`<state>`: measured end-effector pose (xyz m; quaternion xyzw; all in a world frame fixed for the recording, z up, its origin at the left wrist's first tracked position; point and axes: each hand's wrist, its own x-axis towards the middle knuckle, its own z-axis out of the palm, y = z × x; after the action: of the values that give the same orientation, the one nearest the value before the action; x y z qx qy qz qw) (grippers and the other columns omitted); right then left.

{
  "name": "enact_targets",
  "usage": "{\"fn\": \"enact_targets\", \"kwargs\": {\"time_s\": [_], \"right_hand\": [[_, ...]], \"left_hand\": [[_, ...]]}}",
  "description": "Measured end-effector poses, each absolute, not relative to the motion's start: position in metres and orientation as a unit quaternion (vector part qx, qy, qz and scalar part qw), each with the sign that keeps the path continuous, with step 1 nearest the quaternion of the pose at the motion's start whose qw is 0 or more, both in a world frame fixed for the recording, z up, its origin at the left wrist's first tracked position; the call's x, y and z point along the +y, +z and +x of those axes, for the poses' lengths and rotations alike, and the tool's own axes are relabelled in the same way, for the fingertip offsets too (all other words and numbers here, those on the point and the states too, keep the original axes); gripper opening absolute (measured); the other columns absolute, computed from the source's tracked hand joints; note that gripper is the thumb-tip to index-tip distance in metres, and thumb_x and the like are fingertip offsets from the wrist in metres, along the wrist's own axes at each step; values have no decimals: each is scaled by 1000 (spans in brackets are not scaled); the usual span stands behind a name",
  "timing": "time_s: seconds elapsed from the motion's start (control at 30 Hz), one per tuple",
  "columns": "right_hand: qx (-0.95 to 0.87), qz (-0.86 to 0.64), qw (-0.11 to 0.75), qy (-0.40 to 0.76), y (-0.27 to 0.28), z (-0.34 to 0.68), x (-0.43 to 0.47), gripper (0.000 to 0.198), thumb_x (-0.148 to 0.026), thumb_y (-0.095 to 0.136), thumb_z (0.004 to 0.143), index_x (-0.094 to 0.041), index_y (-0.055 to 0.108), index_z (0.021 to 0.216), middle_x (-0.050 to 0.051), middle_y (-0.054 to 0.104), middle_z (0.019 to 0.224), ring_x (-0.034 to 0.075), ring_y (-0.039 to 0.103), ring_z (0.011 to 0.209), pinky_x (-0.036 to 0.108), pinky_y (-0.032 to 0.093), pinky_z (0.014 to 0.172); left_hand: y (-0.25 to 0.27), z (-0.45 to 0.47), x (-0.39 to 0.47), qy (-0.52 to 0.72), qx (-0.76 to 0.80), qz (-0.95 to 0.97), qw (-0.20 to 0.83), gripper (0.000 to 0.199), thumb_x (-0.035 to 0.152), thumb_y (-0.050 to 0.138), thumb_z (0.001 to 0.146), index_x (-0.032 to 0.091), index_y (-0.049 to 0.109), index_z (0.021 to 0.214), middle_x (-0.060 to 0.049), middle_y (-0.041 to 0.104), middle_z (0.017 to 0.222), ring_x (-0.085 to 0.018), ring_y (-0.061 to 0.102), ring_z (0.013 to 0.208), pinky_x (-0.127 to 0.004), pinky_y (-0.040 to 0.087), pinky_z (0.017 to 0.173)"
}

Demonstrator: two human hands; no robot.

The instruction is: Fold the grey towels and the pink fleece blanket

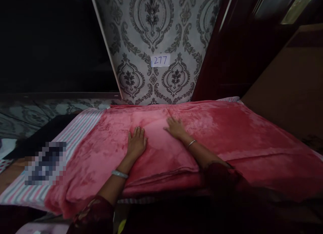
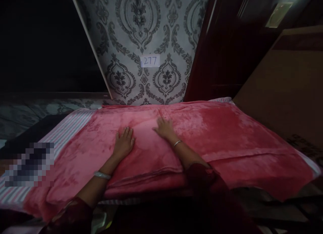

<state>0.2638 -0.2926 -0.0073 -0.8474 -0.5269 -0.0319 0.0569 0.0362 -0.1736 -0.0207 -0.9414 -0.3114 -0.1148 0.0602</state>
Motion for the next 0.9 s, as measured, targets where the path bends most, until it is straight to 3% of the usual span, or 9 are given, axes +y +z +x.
{"fn": "enact_targets", "kwargs": {"time_s": [0.17,0.33,0.47,0.63,0.8,0.9], "right_hand": [[-339,-939,47,-45,18,317,-335,53,-31,37,100,-9,46,147,23,36,158,36,32,147,62,28,113],[-530,-836,137,-27,31,264,-278,62,-25,41,97,-7,34,156,17,31,163,27,26,151,44,27,121],[-620,-769,149,42,30,205,-214,61,-21,38,97,-9,31,157,13,28,165,25,25,152,45,25,122],[-641,-751,152,34,19,186,-176,50,-26,36,101,-21,47,149,6,45,157,22,38,145,42,26,121],[-587,-798,133,18,0,237,-185,64,-51,39,101,-18,38,156,9,29,164,28,20,153,50,10,124],[-507,-854,113,31,-5,285,-205,64,-51,32,103,-18,36,157,12,27,165,31,19,153,58,10,122]], "left_hand": [[-19,38,-178,-117,-318,-940,48,58,30,32,100,5,43,150,-22,38,158,-34,32,149,-62,27,118],[-8,38,-173,-94,-328,-940,-12,58,30,34,99,6,42,151,-20,34,161,-33,28,151,-62,25,119],[19,53,-146,-87,-359,-928,-48,57,24,31,99,10,38,154,-18,30,163,-29,25,153,-60,25,121],[18,81,-119,-89,-413,-906,-15,57,25,28,100,9,38,154,-18,28,164,-31,22,153,-63,27,118],[-15,86,-112,-84,-395,-914,28,58,31,29,101,9,40,153,-19,29,164,-33,24,152,-61,36,113],[-19,86,-109,-79,-395,-915,25,58,30,29,100,9,39,153,-18,28,164,-33,25,152,-61,38,112]]}}
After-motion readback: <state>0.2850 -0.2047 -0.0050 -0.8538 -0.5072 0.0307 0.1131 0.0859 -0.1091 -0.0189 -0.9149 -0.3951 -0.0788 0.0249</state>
